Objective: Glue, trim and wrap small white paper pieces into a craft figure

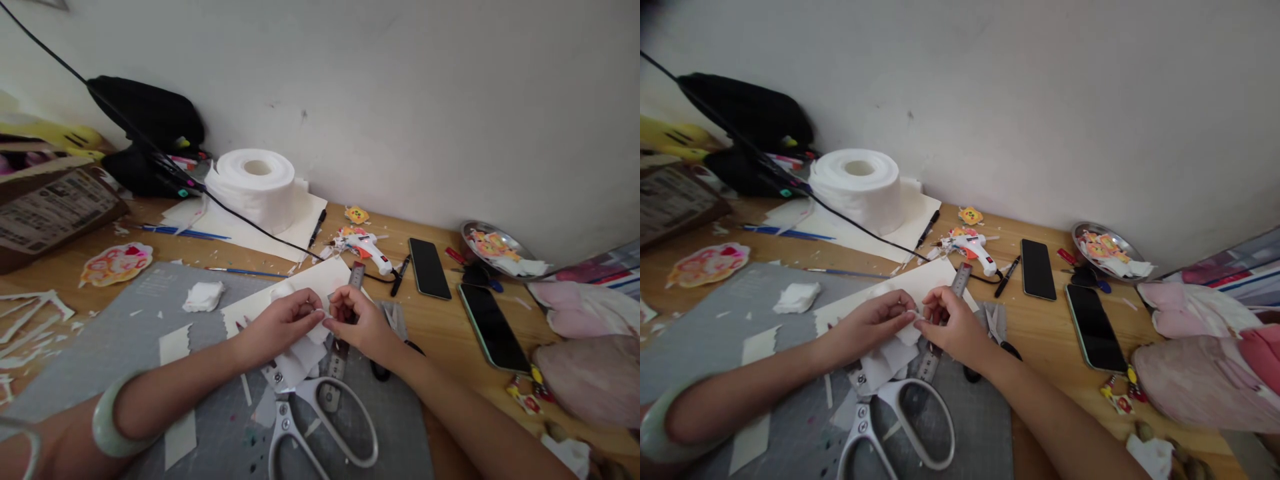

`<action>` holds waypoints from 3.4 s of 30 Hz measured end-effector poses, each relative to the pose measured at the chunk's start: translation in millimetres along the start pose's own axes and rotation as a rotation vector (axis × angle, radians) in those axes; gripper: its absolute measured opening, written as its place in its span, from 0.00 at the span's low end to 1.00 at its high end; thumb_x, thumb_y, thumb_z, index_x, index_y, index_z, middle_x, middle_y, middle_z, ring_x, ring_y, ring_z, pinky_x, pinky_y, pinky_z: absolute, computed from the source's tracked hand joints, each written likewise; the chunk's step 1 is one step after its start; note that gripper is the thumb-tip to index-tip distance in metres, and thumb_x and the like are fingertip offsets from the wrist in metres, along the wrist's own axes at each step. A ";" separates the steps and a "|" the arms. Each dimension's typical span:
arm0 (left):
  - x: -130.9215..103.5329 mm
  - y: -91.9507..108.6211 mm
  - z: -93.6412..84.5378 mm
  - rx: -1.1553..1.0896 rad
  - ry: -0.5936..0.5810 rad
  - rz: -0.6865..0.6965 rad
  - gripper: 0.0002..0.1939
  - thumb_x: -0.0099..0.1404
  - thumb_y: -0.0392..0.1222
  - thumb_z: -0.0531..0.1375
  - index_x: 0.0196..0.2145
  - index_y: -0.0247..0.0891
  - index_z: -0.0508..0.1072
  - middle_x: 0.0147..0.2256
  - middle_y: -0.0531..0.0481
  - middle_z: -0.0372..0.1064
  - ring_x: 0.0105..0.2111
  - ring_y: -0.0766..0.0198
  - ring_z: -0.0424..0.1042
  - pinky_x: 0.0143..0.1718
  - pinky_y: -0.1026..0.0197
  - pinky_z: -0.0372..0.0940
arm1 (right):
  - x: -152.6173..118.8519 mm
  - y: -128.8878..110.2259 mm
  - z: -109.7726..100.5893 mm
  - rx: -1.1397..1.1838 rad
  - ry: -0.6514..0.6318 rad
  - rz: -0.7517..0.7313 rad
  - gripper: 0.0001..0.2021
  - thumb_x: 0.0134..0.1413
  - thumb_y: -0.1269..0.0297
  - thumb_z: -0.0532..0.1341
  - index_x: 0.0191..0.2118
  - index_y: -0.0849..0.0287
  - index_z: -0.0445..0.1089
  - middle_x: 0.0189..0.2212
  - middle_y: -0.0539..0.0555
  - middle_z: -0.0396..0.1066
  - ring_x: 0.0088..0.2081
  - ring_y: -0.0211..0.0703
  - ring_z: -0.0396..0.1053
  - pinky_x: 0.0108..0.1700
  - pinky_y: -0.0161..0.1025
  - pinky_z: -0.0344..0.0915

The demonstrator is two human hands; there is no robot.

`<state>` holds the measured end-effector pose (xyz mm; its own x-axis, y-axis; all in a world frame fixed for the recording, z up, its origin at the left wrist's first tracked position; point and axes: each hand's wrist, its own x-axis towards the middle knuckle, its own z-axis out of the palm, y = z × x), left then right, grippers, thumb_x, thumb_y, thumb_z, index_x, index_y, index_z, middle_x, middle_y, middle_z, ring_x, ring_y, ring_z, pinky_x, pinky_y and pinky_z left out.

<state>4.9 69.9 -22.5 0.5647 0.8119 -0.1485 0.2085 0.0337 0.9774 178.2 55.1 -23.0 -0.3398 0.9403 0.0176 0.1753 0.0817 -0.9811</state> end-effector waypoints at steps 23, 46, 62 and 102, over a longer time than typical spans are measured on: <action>-1.3 2.2 0.4 -0.047 0.038 0.003 0.08 0.61 0.46 0.50 0.32 0.39 0.59 0.21 0.59 0.52 0.21 0.70 0.52 0.21 0.68 0.49 | 2.6 -4.1 -6.0 0.007 0.088 0.029 0.07 0.49 0.63 0.58 0.27 0.58 0.58 0.23 0.45 0.55 0.25 0.32 0.54 0.27 0.31 0.53; -3.0 9.9 -2.3 0.174 0.040 0.043 0.09 0.61 0.45 0.50 0.31 0.37 0.64 0.26 0.55 0.61 0.27 0.66 0.59 0.30 0.66 0.56 | 1.4 -7.0 -5.0 -0.063 0.001 0.105 0.06 0.45 0.64 0.60 0.30 0.59 0.64 0.18 0.44 0.51 0.21 0.31 0.50 0.23 0.31 0.49; -4.2 10.4 -1.9 0.183 0.007 0.036 0.09 0.61 0.45 0.50 0.32 0.37 0.65 0.26 0.56 0.59 0.28 0.66 0.59 0.30 0.66 0.56 | 2.1 -10.4 -5.2 -0.088 -0.043 0.072 0.04 0.47 0.70 0.55 0.24 0.59 0.58 0.18 0.44 0.54 0.21 0.31 0.52 0.23 0.30 0.51; -4.8 4.2 1.2 0.028 0.017 0.017 0.12 0.59 0.45 0.53 0.40 0.40 0.61 0.27 0.55 0.64 0.27 0.66 0.63 0.28 0.65 0.59 | 7.8 -8.2 -10.7 0.016 0.045 0.134 0.09 0.46 0.68 0.48 0.18 0.58 0.54 0.16 0.45 0.55 0.20 0.33 0.54 0.24 0.32 0.52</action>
<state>4.1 65.5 -17.8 0.5546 0.8220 -0.1291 0.2218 0.0034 0.9751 184.1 65.3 -12.8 -0.2726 0.9564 -0.1053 0.2010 -0.0504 -0.9783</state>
